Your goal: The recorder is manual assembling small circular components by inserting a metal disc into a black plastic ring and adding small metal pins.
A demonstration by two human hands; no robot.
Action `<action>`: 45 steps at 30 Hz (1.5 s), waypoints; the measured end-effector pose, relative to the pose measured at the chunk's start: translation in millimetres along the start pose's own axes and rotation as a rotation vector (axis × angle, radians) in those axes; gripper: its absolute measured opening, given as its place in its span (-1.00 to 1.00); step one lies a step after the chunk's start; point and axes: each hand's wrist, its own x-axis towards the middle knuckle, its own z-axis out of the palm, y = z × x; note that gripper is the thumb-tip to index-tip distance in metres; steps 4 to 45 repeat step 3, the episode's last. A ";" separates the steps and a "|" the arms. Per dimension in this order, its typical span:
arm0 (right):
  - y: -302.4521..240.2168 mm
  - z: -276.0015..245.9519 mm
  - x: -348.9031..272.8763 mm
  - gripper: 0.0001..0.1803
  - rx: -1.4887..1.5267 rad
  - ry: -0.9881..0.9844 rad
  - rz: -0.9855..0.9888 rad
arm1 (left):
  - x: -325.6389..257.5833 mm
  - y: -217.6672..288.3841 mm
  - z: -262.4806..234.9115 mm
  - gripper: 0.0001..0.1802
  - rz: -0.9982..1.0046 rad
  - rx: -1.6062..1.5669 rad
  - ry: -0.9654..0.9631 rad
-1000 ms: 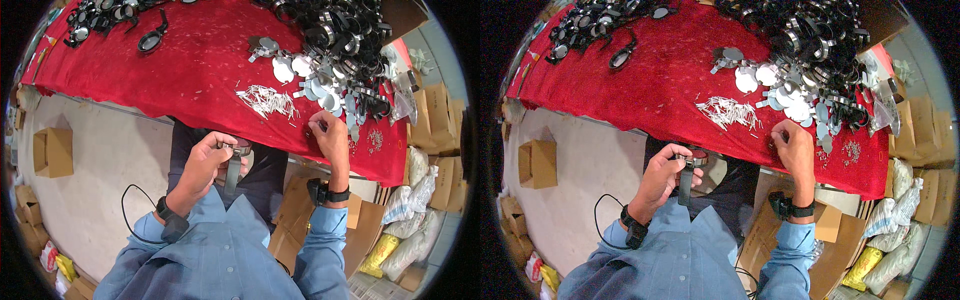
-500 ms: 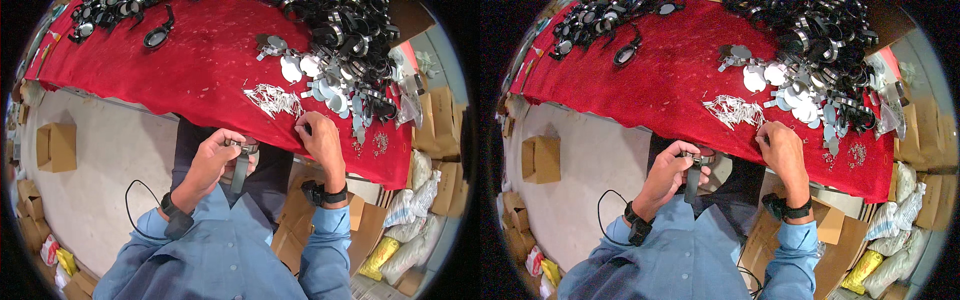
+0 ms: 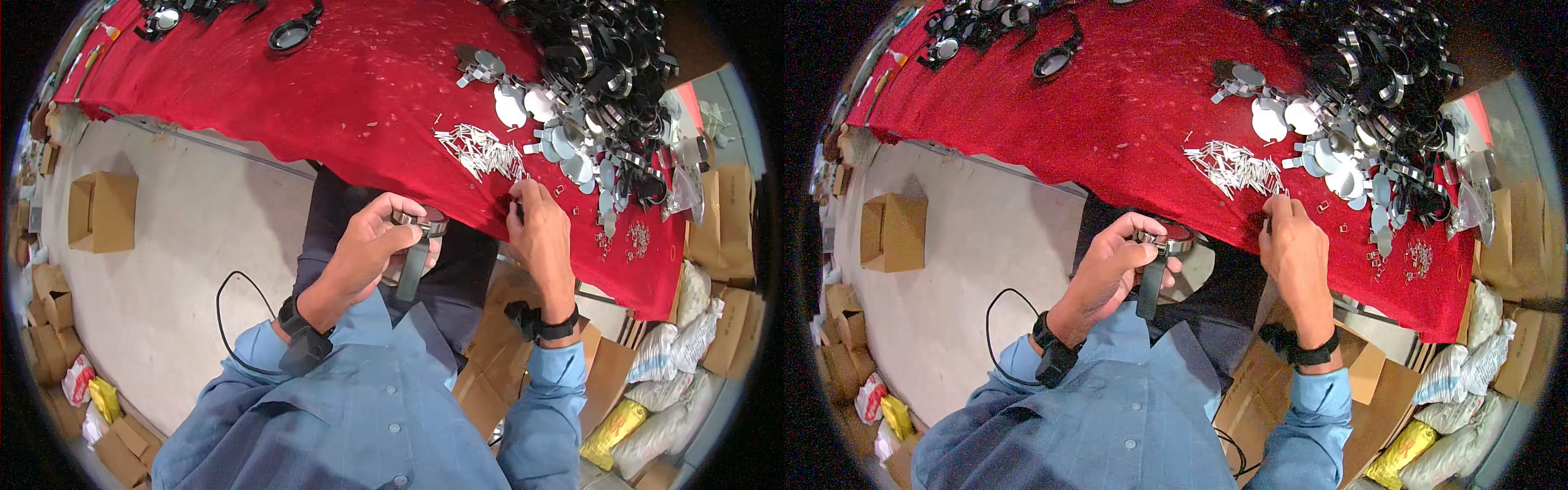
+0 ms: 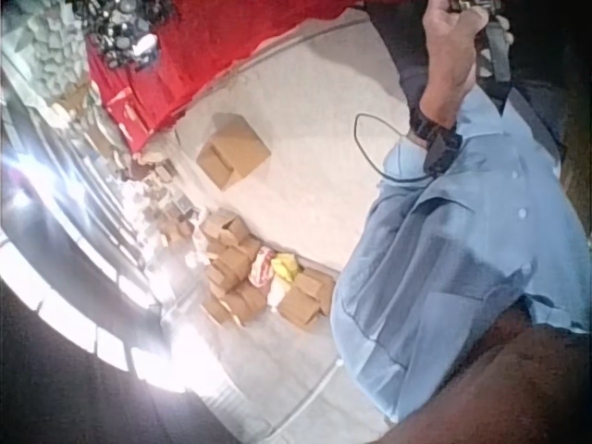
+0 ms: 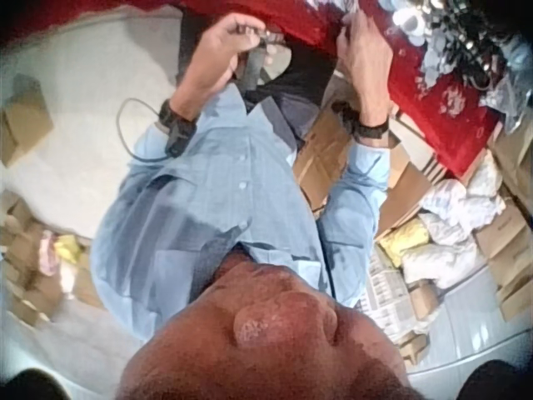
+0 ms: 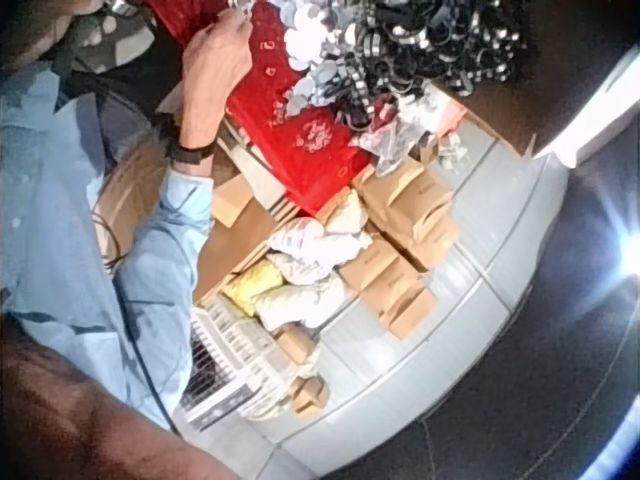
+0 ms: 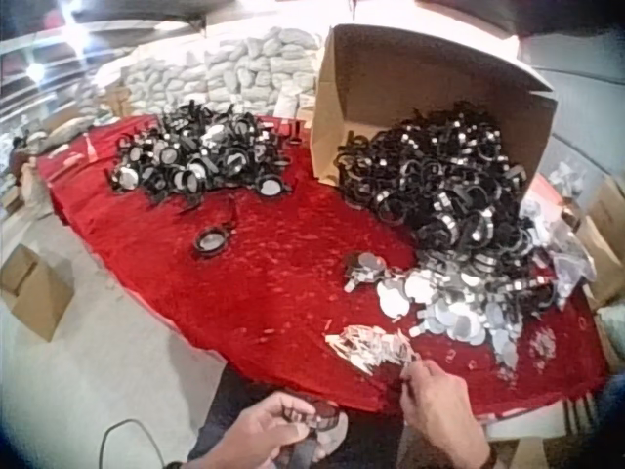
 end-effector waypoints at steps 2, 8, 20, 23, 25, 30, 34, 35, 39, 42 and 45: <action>-4.3 0.3 -2.3 -0.74 0.025 0.040 0.019 | 0.5 -1.6 -2.1 -0.66 0.002 -0.027 -0.007; -7.8 0.3 -2.5 -0.75 0.048 0.082 0.041 | 1.1 -2.1 -4.2 -0.65 -0.012 -0.032 -0.008; -7.8 0.3 -2.5 -0.75 0.048 0.082 0.041 | 1.1 -2.1 -4.2 -0.65 -0.012 -0.032 -0.008; -7.8 0.3 -2.5 -0.75 0.048 0.082 0.041 | 1.1 -2.1 -4.2 -0.65 -0.012 -0.032 -0.008; -7.8 0.3 -2.5 -0.75 0.048 0.082 0.041 | 1.1 -2.1 -4.2 -0.65 -0.012 -0.032 -0.008; -7.8 0.3 -2.5 -0.75 0.048 0.082 0.041 | 1.1 -2.1 -4.2 -0.65 -0.012 -0.032 -0.008; -7.8 0.3 -2.5 -0.75 0.048 0.082 0.041 | 1.1 -2.1 -4.2 -0.65 -0.012 -0.032 -0.008; -7.8 0.3 -2.5 -0.75 0.048 0.082 0.041 | 1.1 -2.1 -4.2 -0.65 -0.012 -0.032 -0.008; -7.8 0.3 -2.5 -0.75 0.048 0.082 0.041 | 1.1 -2.1 -4.2 -0.65 -0.012 -0.032 -0.008; -7.8 0.3 -2.5 -0.75 0.048 0.082 0.041 | 1.1 -2.1 -4.2 -0.65 -0.012 -0.032 -0.008; -7.8 0.3 -2.5 -0.75 0.048 0.082 0.041 | 1.1 -2.1 -4.2 -0.65 -0.012 -0.032 -0.008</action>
